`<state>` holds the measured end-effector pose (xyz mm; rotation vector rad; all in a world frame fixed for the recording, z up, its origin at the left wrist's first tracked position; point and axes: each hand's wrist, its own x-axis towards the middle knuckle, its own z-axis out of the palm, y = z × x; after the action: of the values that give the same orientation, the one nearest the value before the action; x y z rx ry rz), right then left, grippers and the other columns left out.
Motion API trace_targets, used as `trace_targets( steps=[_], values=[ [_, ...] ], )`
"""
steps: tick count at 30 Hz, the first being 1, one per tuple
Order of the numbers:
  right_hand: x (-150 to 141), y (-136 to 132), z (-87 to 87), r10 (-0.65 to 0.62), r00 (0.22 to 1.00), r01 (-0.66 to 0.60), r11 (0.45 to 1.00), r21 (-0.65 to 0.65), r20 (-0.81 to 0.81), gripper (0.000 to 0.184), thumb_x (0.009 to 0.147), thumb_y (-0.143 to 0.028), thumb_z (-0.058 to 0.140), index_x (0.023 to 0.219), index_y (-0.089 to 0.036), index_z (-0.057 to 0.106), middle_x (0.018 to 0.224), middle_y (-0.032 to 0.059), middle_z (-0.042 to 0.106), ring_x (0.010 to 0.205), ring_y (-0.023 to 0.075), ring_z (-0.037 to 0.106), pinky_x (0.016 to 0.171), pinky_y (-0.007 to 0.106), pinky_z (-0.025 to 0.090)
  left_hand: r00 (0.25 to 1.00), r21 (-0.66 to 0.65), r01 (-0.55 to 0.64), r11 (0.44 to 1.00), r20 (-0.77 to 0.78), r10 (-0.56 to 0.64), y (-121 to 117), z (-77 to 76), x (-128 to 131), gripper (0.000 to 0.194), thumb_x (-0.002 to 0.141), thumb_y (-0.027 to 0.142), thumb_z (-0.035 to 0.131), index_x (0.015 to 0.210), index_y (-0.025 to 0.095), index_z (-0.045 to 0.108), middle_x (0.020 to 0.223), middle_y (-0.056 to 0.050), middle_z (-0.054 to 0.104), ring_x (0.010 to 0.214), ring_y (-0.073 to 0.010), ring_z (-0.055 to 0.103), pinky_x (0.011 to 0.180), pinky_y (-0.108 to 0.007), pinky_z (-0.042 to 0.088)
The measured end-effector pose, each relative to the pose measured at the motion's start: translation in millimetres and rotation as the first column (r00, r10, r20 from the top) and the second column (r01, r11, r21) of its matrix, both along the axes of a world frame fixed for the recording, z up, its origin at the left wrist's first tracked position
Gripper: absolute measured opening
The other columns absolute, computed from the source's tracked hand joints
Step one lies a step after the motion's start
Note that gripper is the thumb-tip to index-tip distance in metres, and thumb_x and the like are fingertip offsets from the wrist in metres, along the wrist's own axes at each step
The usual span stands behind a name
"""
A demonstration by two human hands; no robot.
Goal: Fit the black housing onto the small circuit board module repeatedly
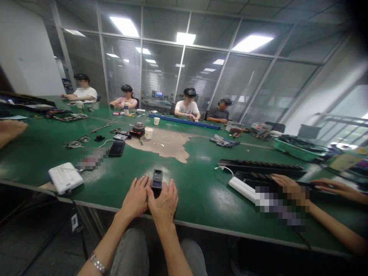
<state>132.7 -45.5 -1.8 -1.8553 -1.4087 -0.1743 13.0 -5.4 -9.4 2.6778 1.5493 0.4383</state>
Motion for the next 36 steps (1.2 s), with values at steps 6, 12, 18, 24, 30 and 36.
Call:
trace_targets(
  steps=[6, 12, 18, 24, 30, 36],
  values=[
    [1, 5, -11.9, 0.038, 0.999, -0.037, 0.997, 0.07, -0.011, 0.077, 0.083, -0.061, 0.058, 0.133, -0.003, 0.052, 0.143, 0.0285, 0.045, 0.132, 0.0364, 0.043, 0.103, 0.05, 0.037, 0.999, -0.016, 0.01, 1.0, 0.032, -0.009, 0, 0.7, -1, 0.07, 0.083, 0.029, 0.046, 0.15, 0.012, 0.033, 0.156, -0.013, 0.035, 0.145, -0.0278, 0.027, 0.12, -0.048, 0.014],
    [0, 5, -13.4, 0.057, 0.998, -0.056, 0.998, 0.027, -0.022, 0.063, 0.087, -0.056, 0.056, 0.127, -0.007, 0.058, 0.142, 0.026, 0.047, 0.129, 0.0355, 0.046, 0.104, 0.05, 0.034, 0.998, -0.04, 0.025, 0.999, 0.056, -0.023, -3, 7.4, -3, 0.065, 0.084, 0.032, 0.048, 0.147, 0.016, 0.041, 0.156, -0.011, 0.036, 0.145, -0.028, 0.027, 0.12, -0.05, 0.017],
    [3, 2, -16.3, 0.078, 0.997, -0.078, 0.997, 0.024, -0.014, 0.062, 0.088, -0.057, 0.054, 0.124, -0.007, 0.061, 0.141, 0.0268, 0.048, 0.127, 0.0364, 0.048, 0.103, 0.05, 0.035, 0.996, -0.037, 0.026, 0.999, 0.082, -0.023, -5, 8.5, -3, 0.068, 0.082, 0.03, 0.051, 0.148, 0.018, 0.04, 0.155, -0.01, 0.038, 0.145, -0.0281, 0.028, 0.12, -0.05, 0.016],
    [3, 4, -17.7, 0.081, 0.996, -0.081, 0.996, 0.026, -0.035, 0.06, 0.086, -0.056, 0.057, 0.122, -0.008, 0.062, 0.141, 0.0253, 0.048, 0.128, 0.0358, 0.047, 0.105, 0.05, 0.034, 0.996, -0.035, 0.017, 0.999, 0.085, -0.014, -4, 7.2, -3, 0.062, 0.084, 0.027, 0.047, 0.145, 0.017, 0.043, 0.153, -0.01, 0.041, 0.144, -0.0266, 0.031, 0.12, -0.05, 0.018],
    [6, 5, 3.5, 0.165, 0.976, -0.152, 0.984, 0.093, -0.142, 0.055, 0.087, -0.052, 0.058, 0.12, -0.009, 0.063, 0.139, 0.0247, 0.05, 0.13, 0.0336, 0.046, 0.105, 0.048, 0.036, 0.994, -0.038, 0.023, 0.999, 0.106, -0.019, -3, 8.5, -4, 0.054, 0.087, 0.037, 0.053, 0.139, 0.023, 0.05, 0.152, -0.009, 0.043, 0.142, -0.0269, 0.033, 0.119, -0.051, 0.019],
    [32, 6, 16.3, 0.168, 0.974, -0.132, 0.965, 0.226, -0.15, 0.064, 0.09, -0.058, 0.051, 0.126, -0.007, 0.059, 0.143, 0.0249, 0.047, 0.131, 0.0314, 0.045, 0.108, 0.046, 0.035, 0.99, -0.027, 0.035, 0.999, 0.138, -0.031, -1, 6.4, -4, 0.063, 0.091, 0.059, 0.049, 0.144, 0.027, 0.043, 0.151, -0.01, 0.044, 0.142, -0.028, 0.034, 0.117, -0.052, 0.021]
  ],
)
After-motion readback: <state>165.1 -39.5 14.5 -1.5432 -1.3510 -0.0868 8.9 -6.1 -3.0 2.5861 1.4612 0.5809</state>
